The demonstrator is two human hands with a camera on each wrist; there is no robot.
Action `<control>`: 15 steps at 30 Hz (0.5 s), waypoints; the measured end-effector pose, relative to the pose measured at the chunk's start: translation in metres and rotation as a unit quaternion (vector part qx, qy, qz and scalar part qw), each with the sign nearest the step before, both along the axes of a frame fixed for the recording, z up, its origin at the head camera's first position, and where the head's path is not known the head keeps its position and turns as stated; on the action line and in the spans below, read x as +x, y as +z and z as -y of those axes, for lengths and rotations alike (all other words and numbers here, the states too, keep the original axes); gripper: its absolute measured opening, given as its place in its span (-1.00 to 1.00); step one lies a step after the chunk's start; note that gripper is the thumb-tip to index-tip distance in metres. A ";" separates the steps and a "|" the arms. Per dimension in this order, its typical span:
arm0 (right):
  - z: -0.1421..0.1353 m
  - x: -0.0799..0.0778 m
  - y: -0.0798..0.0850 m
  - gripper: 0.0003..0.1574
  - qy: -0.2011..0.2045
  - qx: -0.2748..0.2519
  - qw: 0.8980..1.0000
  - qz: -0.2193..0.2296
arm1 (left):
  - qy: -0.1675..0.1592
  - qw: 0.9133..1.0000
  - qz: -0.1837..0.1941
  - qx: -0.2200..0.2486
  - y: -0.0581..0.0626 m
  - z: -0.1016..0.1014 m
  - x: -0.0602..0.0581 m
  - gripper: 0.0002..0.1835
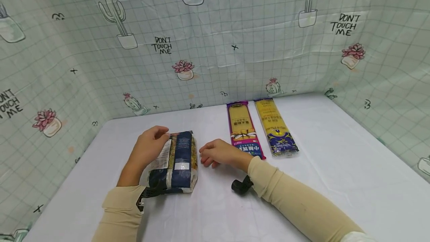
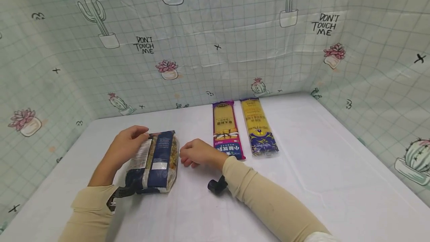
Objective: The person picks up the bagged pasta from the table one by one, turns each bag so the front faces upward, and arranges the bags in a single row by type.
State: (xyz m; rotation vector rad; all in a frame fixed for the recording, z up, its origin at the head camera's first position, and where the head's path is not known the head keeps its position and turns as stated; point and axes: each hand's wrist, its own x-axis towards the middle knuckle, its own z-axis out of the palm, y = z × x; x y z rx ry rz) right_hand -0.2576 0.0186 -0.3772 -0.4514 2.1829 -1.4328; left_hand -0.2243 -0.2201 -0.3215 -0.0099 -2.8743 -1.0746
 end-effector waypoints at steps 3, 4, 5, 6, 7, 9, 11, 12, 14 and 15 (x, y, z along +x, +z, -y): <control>0.001 0.001 -0.002 -0.50 0.008 -0.017 1.000 0.009 | 0.031 0.999 0.002 -0.037 0.002 -0.003 0.000 -0.53; 0.001 0.002 -0.002 -0.48 0.012 -0.024 1.000 0.013 | 0.036 0.998 0.004 -0.055 0.003 -0.005 0.000 -0.53; 0.001 0.003 -0.003 -0.47 0.014 -0.031 0.999 0.017 | 0.039 0.997 0.006 -0.073 0.004 -0.006 0.001 -0.53; 0.002 0.004 -0.003 -0.46 0.018 -0.036 0.999 0.018 | 0.039 0.995 0.010 -0.089 0.004 -0.008 0.001 -0.53; 0.002 0.005 -0.004 -0.44 0.021 -0.041 0.999 0.021 | 0.039 0.994 0.013 -0.103 0.005 -0.009 0.002 -0.53; 0.002 0.007 -0.004 -0.42 0.026 -0.052 0.998 0.026 | 0.038 0.991 0.024 -0.124 0.006 -0.011 0.003 -0.51; 0.001 0.007 -0.004 -0.39 0.032 -0.065 0.997 0.035 | 0.034 0.990 0.036 -0.132 0.006 -0.013 0.004 -0.49; 0.001 0.007 -0.004 -0.39 0.034 -0.074 0.996 0.042 | 0.033 0.990 0.041 -0.134 0.005 -0.013 0.005 -0.48; 0.001 0.007 -0.005 -0.37 0.036 -0.096 0.993 0.062 | 0.029 0.988 0.043 -0.143 0.004 -0.015 0.005 -0.46; 0.001 0.006 -0.005 -0.37 0.034 -0.110 0.991 0.075 | 0.026 0.988 0.042 -0.148 0.003 -0.016 0.005 -0.46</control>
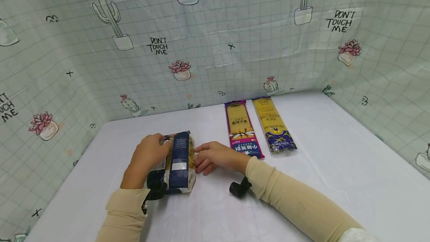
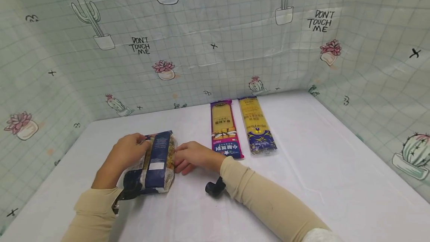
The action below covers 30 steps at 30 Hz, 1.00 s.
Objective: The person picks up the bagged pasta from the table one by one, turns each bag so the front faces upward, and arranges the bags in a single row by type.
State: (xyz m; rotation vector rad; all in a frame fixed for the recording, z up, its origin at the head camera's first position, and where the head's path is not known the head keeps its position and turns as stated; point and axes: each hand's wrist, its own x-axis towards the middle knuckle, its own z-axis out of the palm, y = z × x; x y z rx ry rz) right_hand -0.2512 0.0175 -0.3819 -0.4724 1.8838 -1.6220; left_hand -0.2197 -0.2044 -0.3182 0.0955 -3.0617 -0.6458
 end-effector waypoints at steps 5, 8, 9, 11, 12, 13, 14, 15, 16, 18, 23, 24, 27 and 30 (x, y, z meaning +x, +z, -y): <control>0.004 0.000 -0.002 -0.37 -0.026 -0.069 0.994 0.076 | -0.010 1.000 -0.008 -0.014 -0.002 -0.001 -0.001 -0.47; 0.008 0.001 -0.003 -0.35 -0.047 -0.095 0.988 0.113 | -0.029 1.000 0.008 0.004 -0.001 -0.001 -0.001 -0.46; 0.009 0.002 -0.003 -0.35 -0.055 -0.100 0.986 0.124 | -0.038 0.999 0.015 0.012 0.000 -0.002 -0.001 -0.45; 0.011 0.004 -0.003 -0.36 -0.073 -0.103 0.982 0.138 | -0.055 0.998 0.028 0.030 0.000 -0.002 -0.002 -0.43; 0.012 0.005 -0.002 -0.38 -0.083 -0.102 0.981 0.144 | -0.062 0.997 0.031 0.039 0.000 -0.002 -0.002 -0.43; 0.012 0.006 -0.001 -0.40 -0.095 -0.102 0.979 0.150 | -0.068 0.996 0.034 0.048 0.000 -0.003 -0.002 -0.42; 0.013 0.006 -0.001 -0.42 -0.106 -0.101 0.977 0.152 | -0.072 0.995 0.035 0.055 -0.001 -0.004 -0.003 -0.42; 0.012 0.006 0.000 -0.44 -0.116 -0.098 0.976 0.153 | -0.075 0.995 0.036 0.062 -0.001 -0.005 -0.003 -0.42; 0.012 0.007 0.002 -0.44 -0.126 -0.096 0.976 0.153 | -0.078 0.994 0.035 0.069 -0.002 -0.005 -0.004 -0.42; 0.010 0.006 0.002 -0.42 -0.142 -0.092 0.974 0.151 | -0.082 0.993 0.034 0.082 -0.003 -0.006 -0.005 -0.41; 0.006 -0.001 0.001 -0.40 -0.174 -0.090 0.968 0.157 | -0.072 0.988 0.042 0.131 -0.007 -0.008 -0.005 -0.42; 0.006 -0.002 0.000 -0.43 -0.181 -0.091 0.967 0.157 | -0.068 0.987 0.044 0.141 -0.008 -0.008 -0.005 -0.42; 0.004 -0.004 -0.001 -0.52 -0.200 -0.090 0.964 0.152 | -0.061 0.984 0.048 0.161 -0.009 -0.011 -0.005 -0.39; 0.003 -0.004 0.001 -0.54 -0.204 -0.088 0.966 0.134 | -0.064 0.981 0.045 0.178 -0.011 -0.012 -0.007 -0.34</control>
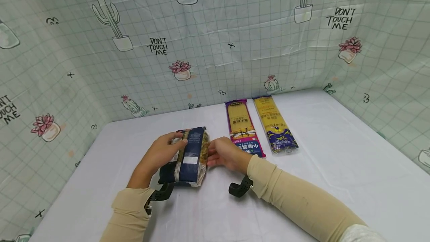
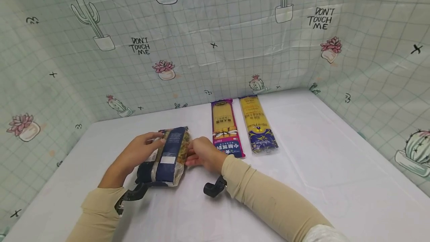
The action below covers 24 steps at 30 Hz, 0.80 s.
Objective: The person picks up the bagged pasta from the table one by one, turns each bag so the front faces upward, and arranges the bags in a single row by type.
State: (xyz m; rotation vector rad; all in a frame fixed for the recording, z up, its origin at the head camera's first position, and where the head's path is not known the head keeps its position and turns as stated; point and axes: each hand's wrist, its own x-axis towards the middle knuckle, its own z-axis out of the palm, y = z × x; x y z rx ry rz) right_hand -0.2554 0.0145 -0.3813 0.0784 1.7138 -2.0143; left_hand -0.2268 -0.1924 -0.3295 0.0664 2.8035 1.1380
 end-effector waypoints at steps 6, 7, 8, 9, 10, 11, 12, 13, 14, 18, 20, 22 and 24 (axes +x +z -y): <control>-0.001 0.001 0.007 -0.44 0.006 -0.001 0.999 -0.041 | -0.013 1.000 0.003 0.015 -0.003 -0.003 -0.003 -0.19; -0.001 0.002 0.008 -0.45 0.004 -0.002 0.999 -0.048 | -0.016 1.000 0.008 0.012 -0.003 -0.004 -0.003 -0.18; 0.000 0.002 0.008 -0.47 0.000 -0.003 0.999 -0.054 | -0.022 1.000 0.011 0.007 -0.002 -0.005 -0.003 -0.16; 0.000 0.003 0.009 -0.47 -0.006 -0.005 0.998 -0.062 | -0.030 0.999 0.013 -0.001 -0.001 -0.006 -0.002 -0.15; 0.001 0.004 0.009 -0.48 -0.011 -0.009 0.997 -0.071 | -0.039 0.999 0.015 -0.007 -0.001 -0.007 -0.002 -0.14; 0.002 0.006 0.009 -0.49 -0.015 -0.012 0.996 -0.082 | -0.048 0.999 0.017 -0.017 0.000 -0.008 -0.001 -0.13; 0.004 0.007 0.009 -0.49 -0.018 -0.016 0.995 -0.092 | -0.054 0.998 0.019 -0.030 0.001 -0.009 0.001 -0.11; 0.005 0.008 0.010 -0.50 -0.022 -0.022 0.994 -0.101 | -0.059 0.997 0.020 -0.046 0.002 -0.011 0.002 -0.10; 0.006 0.009 0.009 -0.50 -0.026 -0.028 0.993 -0.109 | -0.062 0.996 0.018 -0.062 0.004 -0.012 0.003 -0.08; 0.007 0.013 0.009 -0.53 -0.034 -0.055 0.989 -0.133 | -0.055 0.994 0.018 -0.098 0.008 -0.020 0.008 0.06; 0.005 0.013 0.009 -0.54 -0.035 -0.070 0.987 -0.142 | -0.053 0.996 0.015 -0.076 0.010 -0.022 0.009 0.15; 0.002 0.012 0.010 -0.53 -0.033 -0.082 0.985 -0.150 | -0.054 0.998 0.023 -0.033 0.010 -0.021 0.009 0.19; 0.000 0.011 0.011 -0.53 -0.029 -0.090 0.983 -0.160 | -0.057 0.998 0.035 0.019 0.010 -0.018 0.008 0.15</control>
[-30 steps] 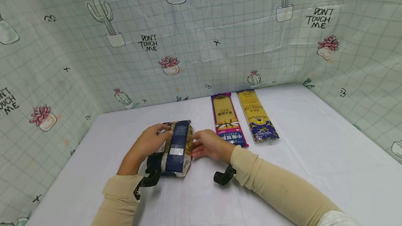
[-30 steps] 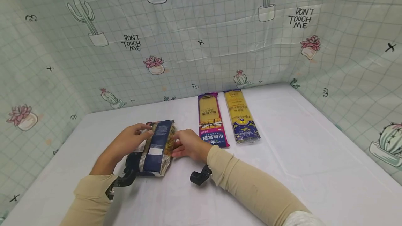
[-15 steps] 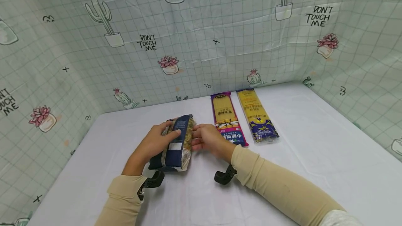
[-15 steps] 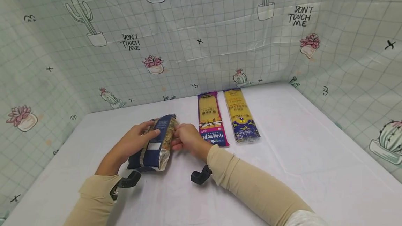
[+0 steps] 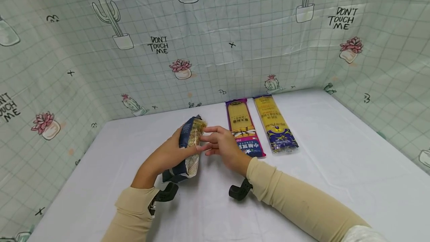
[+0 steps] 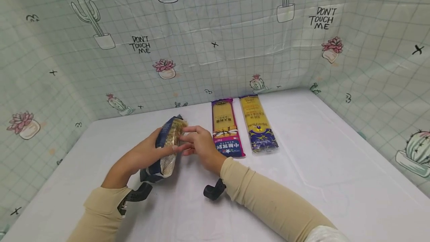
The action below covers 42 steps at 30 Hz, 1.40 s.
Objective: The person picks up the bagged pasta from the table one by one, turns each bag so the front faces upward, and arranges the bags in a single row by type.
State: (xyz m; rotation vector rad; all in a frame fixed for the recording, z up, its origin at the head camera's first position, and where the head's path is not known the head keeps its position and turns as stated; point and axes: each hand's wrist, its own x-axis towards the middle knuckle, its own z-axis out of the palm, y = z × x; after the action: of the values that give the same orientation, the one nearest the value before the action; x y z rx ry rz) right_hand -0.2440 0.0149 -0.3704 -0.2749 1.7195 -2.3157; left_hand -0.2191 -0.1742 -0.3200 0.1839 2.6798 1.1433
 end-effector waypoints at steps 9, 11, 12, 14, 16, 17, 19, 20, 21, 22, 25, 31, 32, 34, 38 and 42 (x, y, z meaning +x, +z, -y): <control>-0.006 -0.005 -0.001 -0.56 0.019 -0.013 1.000 -0.012 | 0.040 0.993 0.047 0.096 0.001 0.008 -0.007 -0.02; -0.006 -0.006 -0.003 -0.60 0.021 -0.012 1.000 0.001 | 0.051 0.992 0.053 0.107 0.000 0.010 -0.007 -0.06; -0.006 -0.007 -0.004 -0.61 0.022 -0.007 1.000 0.006 | 0.055 0.990 0.055 0.116 -0.001 0.011 -0.008 -0.08; -0.005 -0.007 -0.007 -0.61 0.026 0.012 0.999 0.025 | 0.061 0.987 0.058 0.139 -0.003 0.014 -0.009 -0.12; -0.004 -0.007 -0.010 -0.59 0.032 0.041 0.997 0.049 | 0.065 0.983 0.059 0.162 -0.005 0.016 -0.009 -0.16; -0.004 -0.007 -0.012 -0.57 0.038 0.056 0.996 0.062 | 0.066 0.981 0.059 0.175 -0.006 0.017 -0.009 -0.17; -0.003 -0.007 -0.016 -0.55 0.053 0.082 0.992 0.083 | 0.063 0.978 0.056 0.192 -0.007 0.019 -0.010 -0.19; -0.002 -0.007 -0.017 -0.54 0.059 0.089 0.990 0.091 | 0.062 0.976 0.055 0.201 -0.008 0.019 -0.010 -0.20; -0.002 -0.007 -0.019 -0.54 0.065 0.093 0.989 0.095 | 0.060 0.974 0.054 0.210 -0.008 0.019 -0.010 -0.21; -0.001 -0.007 -0.020 -0.55 0.069 0.094 0.988 0.098 | 0.058 0.973 0.053 0.218 -0.008 0.018 -0.010 -0.21; -0.001 -0.007 -0.020 -0.61 0.069 0.087 0.989 0.100 | 0.055 0.967 0.057 0.241 -0.006 0.016 -0.010 -0.22; -0.003 -0.007 -0.020 -0.62 0.069 0.083 0.990 0.093 | 0.074 0.960 0.060 0.265 -0.007 0.013 -0.012 -0.23; -0.003 -0.007 -0.021 -0.62 0.070 0.083 0.990 0.093 | 0.080 0.958 0.059 0.268 -0.008 0.013 -0.012 -0.23; -0.002 -0.007 -0.021 -0.59 0.074 0.082 0.990 0.093 | 0.090 0.956 0.057 0.272 -0.009 0.013 -0.013 -0.24; -0.002 -0.007 -0.021 -0.48 0.070 0.085 0.989 0.102 | 0.098 0.952 0.056 0.283 -0.010 0.011 -0.013 -0.25; -0.003 -0.006 -0.020 -0.36 0.067 0.085 0.989 0.100 | 0.099 0.946 0.055 0.305 -0.009 0.011 -0.013 -0.27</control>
State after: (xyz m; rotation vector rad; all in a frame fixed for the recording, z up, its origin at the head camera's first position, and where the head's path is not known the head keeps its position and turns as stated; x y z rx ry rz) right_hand -0.2504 0.0175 -0.3902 -0.1161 1.7279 -2.0133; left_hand -0.2322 -0.1848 -0.3294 -0.0545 2.2035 1.9550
